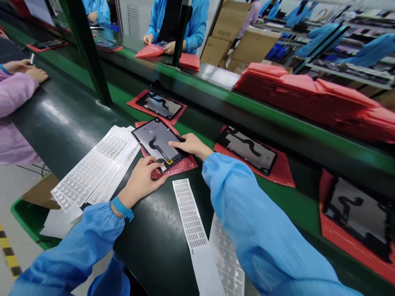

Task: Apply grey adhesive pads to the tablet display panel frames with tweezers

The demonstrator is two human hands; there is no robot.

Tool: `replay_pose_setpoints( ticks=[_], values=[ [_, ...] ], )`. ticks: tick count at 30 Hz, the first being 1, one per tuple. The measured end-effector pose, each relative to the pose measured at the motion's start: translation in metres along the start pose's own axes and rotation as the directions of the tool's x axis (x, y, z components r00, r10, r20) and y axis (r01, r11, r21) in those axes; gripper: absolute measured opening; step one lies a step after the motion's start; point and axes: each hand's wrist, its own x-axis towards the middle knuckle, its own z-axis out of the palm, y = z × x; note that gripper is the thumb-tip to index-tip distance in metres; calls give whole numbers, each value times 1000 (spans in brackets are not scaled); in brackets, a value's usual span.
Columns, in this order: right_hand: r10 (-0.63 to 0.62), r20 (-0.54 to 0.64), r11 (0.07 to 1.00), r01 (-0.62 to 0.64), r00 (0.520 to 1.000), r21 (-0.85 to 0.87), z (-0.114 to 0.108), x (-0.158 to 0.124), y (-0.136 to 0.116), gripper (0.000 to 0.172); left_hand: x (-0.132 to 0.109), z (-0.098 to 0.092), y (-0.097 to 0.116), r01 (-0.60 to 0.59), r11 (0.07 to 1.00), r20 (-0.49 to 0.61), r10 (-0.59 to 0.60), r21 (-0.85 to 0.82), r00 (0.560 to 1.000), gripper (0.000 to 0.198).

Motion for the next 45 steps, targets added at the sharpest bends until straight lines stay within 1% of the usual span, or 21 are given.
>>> replay_pose_setpoints(
  ticks=[5, 7, 10, 12, 14, 16, 18, 19, 21, 22, 23, 24, 26, 28, 31, 32, 35, 37, 39, 42, 45],
  values=[
    [-61, -50, 991, 55, 997, -122, -56, -24, -46, 31, 9, -19, 15, -91, 995, -88, 87, -43, 992, 47],
    [-194, -43, 943, 175, 980, -283, -98, -54, -70, 29, 19, -41, 44, -131, 991, -200, 130, 5, 971, 60],
    [-306, 135, 823, 333, 943, -460, -162, -112, -104, 28, 42, -81, 106, -259, 963, -273, 268, 72, 924, 71],
    [-260, 260, 799, 358, 930, -484, -198, -154, -122, 29, 57, -97, 149, -402, 916, -119, 399, 1, 909, 65],
    [-198, 301, 765, 338, 933, -547, -226, -195, -133, 34, 67, -94, 186, -486, 857, 165, 511, -172, 843, 37],
    [-213, 188, 706, 284, 959, -649, -246, -235, -136, 43, 66, -71, 217, -377, 824, 388, 540, -423, 747, 19],
    [-352, -84, 655, 181, 932, -734, -260, -273, -130, 49, 50, -30, 242, -70, 737, 480, 506, -672, 717, 20],
    [-436, -262, 650, 100, 861, -754, -264, -291, -124, 50, 36, -7, 253, 103, 643, 497, 471, -759, 729, 17],
    [-483, -607, 754, -53, 632, -655, -267, -322, -103, 55, 0, 41, 276, 276, 536, 544, 442, -798, 713, 19],
    [-412, -738, 849, -68, 534, -523, -266, -336, -89, 59, -19, 63, 287, 329, 518, 573, 429, -790, 699, 24],
    [-283, -821, 938, -35, 495, -345, -263, -347, -73, 63, -37, 82, 297, 369, 513, 599, 408, -775, 689, 31],
    [-124, -843, 991, 18, 524, -135, -257, -358, -55, 65, -53, 98, 306, 402, 513, 621, 380, -758, 685, 36],
    [154, -715, 963, 57, 682, 262, -239, -374, -16, 69, -74, 118, 315, 435, 529, 653, 344, -729, 675, 44],
    [362, -520, 855, -54, 774, 515, -212, -385, 18, 68, -81, 119, 309, 417, 565, 669, 368, -712, 646, 44],
    [528, -290, 697, -212, 798, 685, -165, -387, 54, 58, -63, 95, 268, 270, 662, 664, 462, -699, 587, 33],
    [527, -240, 670, -225, 815, 707, -150, -382, 61, 52, -50, 86, 248, 179, 710, 650, 473, -681, 595, 30],
    [435, -143, 641, -194, 889, 743, -111, -353, 72, 45, 1, 74, 186, -70, 842, 558, 415, -535, 719, 29],
    [349, -142, 666, -138, 926, 733, -91, -326, 75, 43, 32, 81, 153, -177, 881, 497, 402, -439, 769, 38],
    [285, -242, 736, -51, 927, 675, -78, -303, 79, 38, 51, 97, 132, -266, 886, 465, 431, -379, 773, 39],
    [287, -420, 811, 14, 861, 585, -69, -287, 89, 31, 55, 116, 124, -352, 863, 444, 491, -362, 749, 31],
    [347, -457, 823, -32, 819, 567, -68, -291, 98, 27, 47, 121, 129, -385, 841, 427, 529, -381, 733, 29]
  ],
)
